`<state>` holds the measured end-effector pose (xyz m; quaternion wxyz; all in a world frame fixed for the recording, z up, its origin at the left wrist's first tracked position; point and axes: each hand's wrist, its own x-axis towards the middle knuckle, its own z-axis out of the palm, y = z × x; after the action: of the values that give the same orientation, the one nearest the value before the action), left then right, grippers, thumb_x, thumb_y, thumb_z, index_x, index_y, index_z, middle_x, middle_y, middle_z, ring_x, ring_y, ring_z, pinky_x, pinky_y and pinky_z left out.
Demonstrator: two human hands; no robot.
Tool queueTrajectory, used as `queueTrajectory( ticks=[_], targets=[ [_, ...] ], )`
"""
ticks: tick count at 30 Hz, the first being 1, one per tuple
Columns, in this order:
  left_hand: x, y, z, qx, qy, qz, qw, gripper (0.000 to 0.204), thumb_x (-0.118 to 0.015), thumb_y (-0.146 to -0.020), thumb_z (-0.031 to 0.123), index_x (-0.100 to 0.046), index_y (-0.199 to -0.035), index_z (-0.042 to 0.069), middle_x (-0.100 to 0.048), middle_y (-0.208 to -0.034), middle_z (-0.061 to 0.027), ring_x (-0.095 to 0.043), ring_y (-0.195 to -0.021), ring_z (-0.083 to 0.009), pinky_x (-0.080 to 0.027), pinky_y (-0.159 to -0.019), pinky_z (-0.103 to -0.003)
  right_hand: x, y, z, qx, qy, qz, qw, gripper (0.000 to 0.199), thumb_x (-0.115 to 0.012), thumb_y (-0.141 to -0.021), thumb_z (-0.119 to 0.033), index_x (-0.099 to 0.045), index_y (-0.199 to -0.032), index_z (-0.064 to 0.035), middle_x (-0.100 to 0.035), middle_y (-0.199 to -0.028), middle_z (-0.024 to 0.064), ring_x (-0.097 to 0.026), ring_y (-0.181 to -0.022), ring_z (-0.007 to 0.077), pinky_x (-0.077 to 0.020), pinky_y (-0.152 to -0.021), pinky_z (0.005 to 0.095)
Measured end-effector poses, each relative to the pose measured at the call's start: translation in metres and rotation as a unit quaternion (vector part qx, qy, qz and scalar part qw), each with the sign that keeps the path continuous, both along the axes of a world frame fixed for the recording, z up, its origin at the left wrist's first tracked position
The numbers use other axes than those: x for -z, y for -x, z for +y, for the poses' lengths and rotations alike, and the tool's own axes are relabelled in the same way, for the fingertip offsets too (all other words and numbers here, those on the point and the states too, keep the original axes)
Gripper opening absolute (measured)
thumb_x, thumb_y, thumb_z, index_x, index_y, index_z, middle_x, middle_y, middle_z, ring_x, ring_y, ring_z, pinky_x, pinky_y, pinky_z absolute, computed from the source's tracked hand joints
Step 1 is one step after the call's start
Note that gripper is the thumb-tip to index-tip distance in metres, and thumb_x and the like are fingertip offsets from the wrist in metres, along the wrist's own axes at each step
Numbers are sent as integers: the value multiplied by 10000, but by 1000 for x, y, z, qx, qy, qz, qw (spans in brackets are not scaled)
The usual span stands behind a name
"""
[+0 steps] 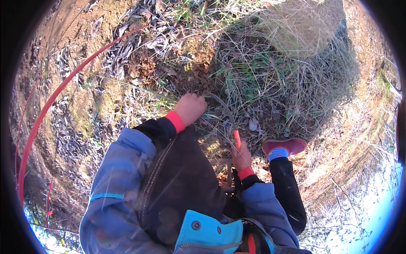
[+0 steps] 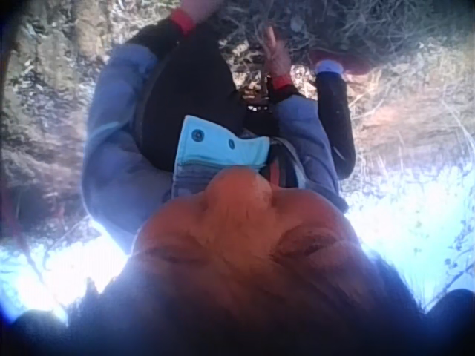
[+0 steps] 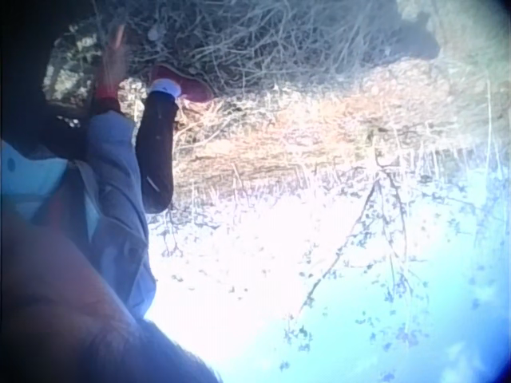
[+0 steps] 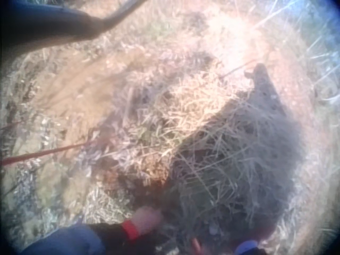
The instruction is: The person uses a small sickle to cut dry grass and weeds on the ground. They gather the cut material by hand and move it aside, repeating the process across a small area.
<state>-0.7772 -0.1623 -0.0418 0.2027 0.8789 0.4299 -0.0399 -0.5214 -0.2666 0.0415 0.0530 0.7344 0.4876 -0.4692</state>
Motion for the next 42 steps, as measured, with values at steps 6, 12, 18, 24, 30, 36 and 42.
queueTrajectory(
  ticks=[6,12,18,24,30,36,42],
  targets=[
    [4,5,1,-119,24,36,992,62,-559,-789,130,-610,-807,99,-612,-774,-57,-652,-710,-243,-511,-573,-369,7,0,32,68,-143,26,987,264,-574,-907,-257,-508,-1059,-52,-623,-782,234,-623,-721,429,-479,-608,487],
    [-11,5,7,-67,148,72,984,103,-575,-746,137,-661,-723,85,-666,-719,-93,-669,-638,-276,-515,-533,-412,9,-23,25,-42,-104,-23,993,288,-600,-883,-246,-506,-1067,-44,-623,-848,257,-612,-789,451,-482,-645,490],
    [-59,14,4,-38,246,112,962,132,-590,-721,154,-706,-749,97,-690,-755,-99,-683,-721,-288,-534,-601,-410,2,-30,10,28,-96,26,995,269,-623,-864,-231,-539,-1044,-49,-608,-788,199,-612,-693,356,-483,-621,412],
    [-106,36,14,-82,259,106,956,153,-593,-703,161,-676,-814,97,-670,-733,-121,-669,-721,-312,-525,-622,-417,-10,-27,43,68,-172,-1,983,259,-579,-910,-233,-505,-1072,-45,-618,-818,237,-616,-774,433,-471,-629,456],
    [-166,72,48,-197,118,7,973,186,-676,-707,234,-630,-832,104,-617,-698,-94,-635,-684,-307,-486,-587,-421,-16,-21,92,25,-193,-44,980,282,-545,-931,-220,-455,-1144,-60,-609,-831,266,-593,-753,470,-454,-604,505],
    [-104,31,97,-72,20,-79,994,211,-647,-715,116,-587,-916,93,-552,-847,-61,-598,-803,-267,-471,-686,-386,4,-6,105,-9,-111,-93,989,334,-515,-938,-188,-361,-1195,-43,-608,-850,281,-588,-776,483,-452,-618,535],
    [-39,-30,95,-9,-105,-83,991,412,-606,-758,133,-543,-1165,121,-527,-1186,-65,-565,-962,-227,-435,-797,-340,-24,12,38,-28,-119,7,992,346,-543,-910,-142,-372,-1181,-13,-591,-877,278,-588,-789,474,-465,-638,507]
  ],
)
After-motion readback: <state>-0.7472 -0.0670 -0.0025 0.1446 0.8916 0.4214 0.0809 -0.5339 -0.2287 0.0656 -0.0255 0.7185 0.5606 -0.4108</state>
